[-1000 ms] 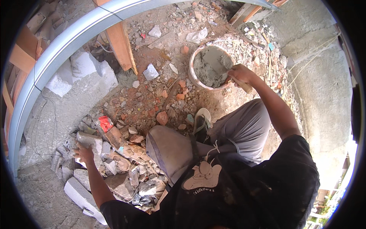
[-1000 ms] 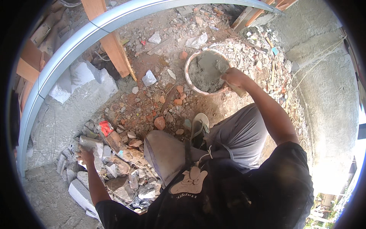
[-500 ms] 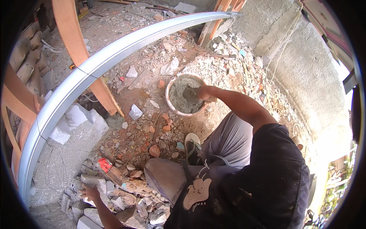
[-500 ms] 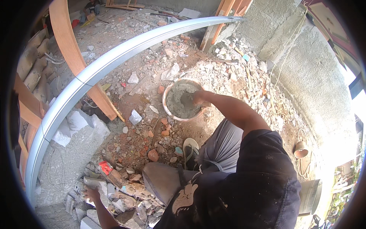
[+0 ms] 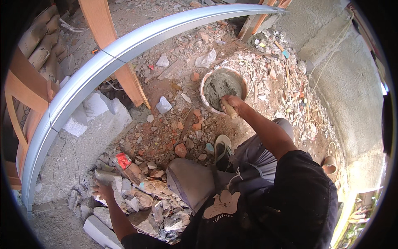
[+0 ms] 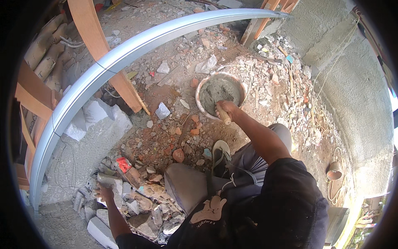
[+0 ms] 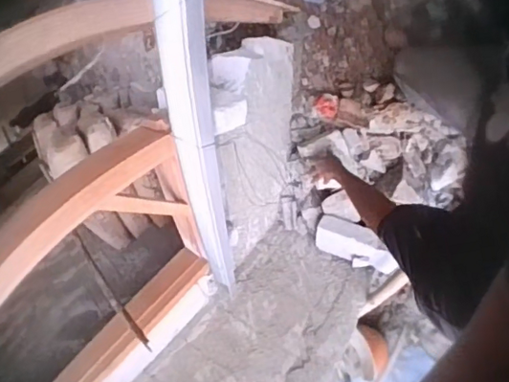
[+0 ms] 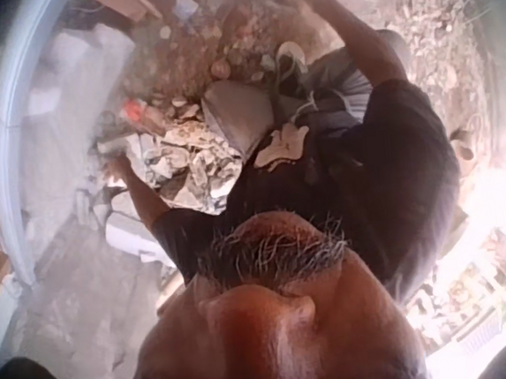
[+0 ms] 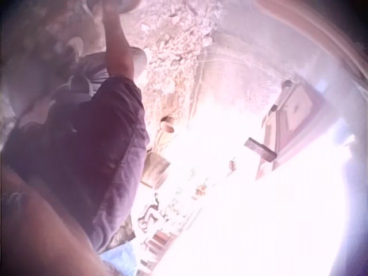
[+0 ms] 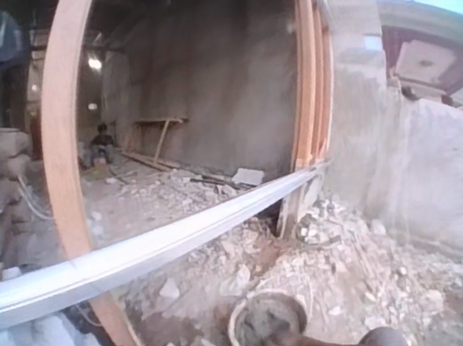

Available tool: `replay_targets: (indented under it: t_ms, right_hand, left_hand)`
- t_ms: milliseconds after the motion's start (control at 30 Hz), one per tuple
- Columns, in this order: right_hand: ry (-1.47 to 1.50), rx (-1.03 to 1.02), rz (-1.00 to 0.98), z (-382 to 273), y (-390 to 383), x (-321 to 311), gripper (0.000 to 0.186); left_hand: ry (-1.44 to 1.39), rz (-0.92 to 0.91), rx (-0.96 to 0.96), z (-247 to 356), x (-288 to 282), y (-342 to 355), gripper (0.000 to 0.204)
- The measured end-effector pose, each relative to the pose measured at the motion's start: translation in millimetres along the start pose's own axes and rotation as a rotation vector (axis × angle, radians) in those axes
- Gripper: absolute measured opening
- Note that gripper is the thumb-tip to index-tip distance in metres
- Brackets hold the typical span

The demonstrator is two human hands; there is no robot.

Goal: The person mixes cement with a hoe, then uses a trowel to scoop cement from a bucket and apply it to a wooden frame on the ground. The person repeatedly scoops and places cement along the frame.

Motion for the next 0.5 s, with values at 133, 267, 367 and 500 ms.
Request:
replay_targets:
  t_ms: [133,267,367,500]
  right_hand:
    - [0.03,-0.047,0.018,12.2,-22.1,-7.6,0.019]
    - [-0.085,-0.218,0.166,16.3,-49.9,-15.6,0.027]
    - [-0.256,-0.41,0.223,-5.2,-72.7,-12.9,0.029]
    - [-0.99,-1.036,0.617,-46.0,-101.2,-22.4,0.041]
  left_hand:
    - [0.032,0.041,0.05,-4.6,10.8,4.8,0.096]
    - [0.042,0.054,0.06,1.2,9.6,3.8,0.094]
    - [0.046,0.075,0.069,-5.7,14.7,5.3,0.092]
    - [0.06,0.049,0.057,-6.5,14.5,6.3,0.092]
Point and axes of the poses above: each hand's wrist, its own y-axis towards the middle knuckle, its own x-axis out of the palm, z = x × y, the point moved 5 cm from there along y, towards the middle knuckle, and after that the axes turned 12 degrees about z, right-handed, at the moved point
